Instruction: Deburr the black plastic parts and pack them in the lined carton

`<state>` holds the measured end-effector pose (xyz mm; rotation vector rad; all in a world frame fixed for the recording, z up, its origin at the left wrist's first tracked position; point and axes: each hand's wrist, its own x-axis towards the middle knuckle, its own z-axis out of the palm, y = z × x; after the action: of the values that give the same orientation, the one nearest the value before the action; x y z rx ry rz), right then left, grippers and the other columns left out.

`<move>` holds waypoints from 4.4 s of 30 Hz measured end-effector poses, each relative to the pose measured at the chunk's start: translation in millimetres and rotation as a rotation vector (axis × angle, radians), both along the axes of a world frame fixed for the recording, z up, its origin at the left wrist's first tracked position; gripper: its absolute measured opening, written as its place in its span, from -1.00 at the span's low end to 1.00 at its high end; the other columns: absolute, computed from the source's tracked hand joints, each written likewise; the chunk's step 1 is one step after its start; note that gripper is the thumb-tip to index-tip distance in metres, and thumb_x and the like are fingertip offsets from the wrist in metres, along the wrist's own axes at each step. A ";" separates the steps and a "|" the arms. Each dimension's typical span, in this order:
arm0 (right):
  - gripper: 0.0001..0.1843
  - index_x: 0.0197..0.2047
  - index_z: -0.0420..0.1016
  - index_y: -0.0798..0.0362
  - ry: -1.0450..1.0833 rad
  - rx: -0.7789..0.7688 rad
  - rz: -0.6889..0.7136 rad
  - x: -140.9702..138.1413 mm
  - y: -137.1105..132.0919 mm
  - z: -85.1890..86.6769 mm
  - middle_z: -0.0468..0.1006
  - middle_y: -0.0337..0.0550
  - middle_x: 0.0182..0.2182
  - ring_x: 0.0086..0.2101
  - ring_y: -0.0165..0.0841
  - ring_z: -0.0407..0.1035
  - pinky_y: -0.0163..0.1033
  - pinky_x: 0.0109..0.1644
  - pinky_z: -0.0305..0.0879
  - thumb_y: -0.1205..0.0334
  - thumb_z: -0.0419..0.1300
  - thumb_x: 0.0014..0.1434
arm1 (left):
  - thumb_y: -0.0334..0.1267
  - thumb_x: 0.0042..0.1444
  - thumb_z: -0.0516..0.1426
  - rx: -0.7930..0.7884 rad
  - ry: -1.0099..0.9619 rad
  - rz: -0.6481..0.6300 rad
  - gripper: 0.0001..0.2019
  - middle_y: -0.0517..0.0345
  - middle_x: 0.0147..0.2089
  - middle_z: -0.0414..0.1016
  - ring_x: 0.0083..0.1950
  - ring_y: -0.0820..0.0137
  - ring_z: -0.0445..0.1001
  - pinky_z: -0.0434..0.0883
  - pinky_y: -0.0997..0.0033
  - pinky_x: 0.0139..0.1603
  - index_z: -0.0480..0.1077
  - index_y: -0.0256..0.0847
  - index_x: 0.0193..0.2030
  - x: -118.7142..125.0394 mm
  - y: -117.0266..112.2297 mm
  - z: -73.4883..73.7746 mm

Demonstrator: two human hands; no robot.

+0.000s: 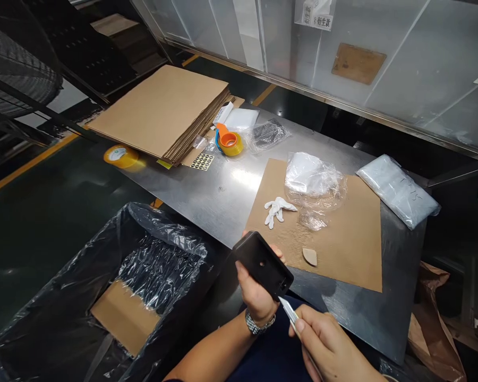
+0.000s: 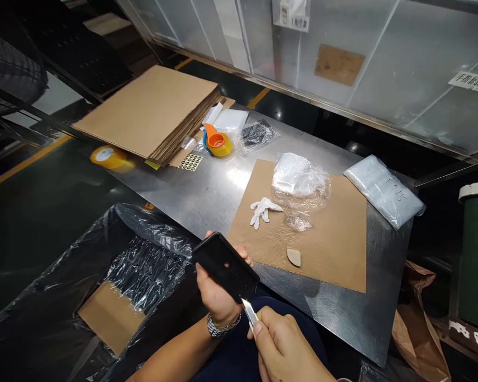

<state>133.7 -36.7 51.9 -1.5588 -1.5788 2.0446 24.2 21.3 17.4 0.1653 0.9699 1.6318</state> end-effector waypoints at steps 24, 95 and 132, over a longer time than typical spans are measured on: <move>-0.65 -0.22 0.45 0.31 -0.720 1.456 0.274 -13.5 -15.4 -1.8 0.24 -0.27 -0.76 -0.75 -0.49 0.15 -0.34 -0.67 -0.06 0.55 -0.13 0.10 | 0.08 0.10 -0.13 0.150 0.113 0.173 -0.59 0.19 -0.45 0.41 -0.45 0.41 0.31 0.31 0.43 -0.43 0.23 0.19 0.07 -6.9 -0.5 4.3; -0.85 -0.40 0.38 0.06 0.121 0.559 0.038 23.6 23.7 -20.5 0.27 -0.35 -0.61 -0.57 -0.53 0.12 -0.41 -0.46 0.06 0.25 0.06 0.18 | 0.11 0.08 -0.06 -0.684 -0.421 -0.717 -0.48 0.04 -0.55 0.44 -0.56 0.44 0.40 0.32 0.50 -0.53 0.38 -0.36 -0.50 4.7 -2.0 -3.8; -0.59 -0.16 0.46 0.14 -0.694 1.169 0.138 27.0 -14.0 -0.3 0.35 -0.22 -0.61 -0.60 -0.46 0.29 -0.33 -0.50 0.09 0.22 -0.19 0.30 | 0.08 0.07 -0.03 -0.396 -0.150 -0.440 -0.54 0.08 -0.47 0.46 -0.51 0.46 0.38 0.35 0.50 -0.48 0.40 -0.31 -0.23 -5.0 -2.3 11.9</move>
<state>160.7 -50.8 51.6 -1.6106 -2.4110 0.2380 19.3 19.0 29.2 -0.0151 1.0355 1.0158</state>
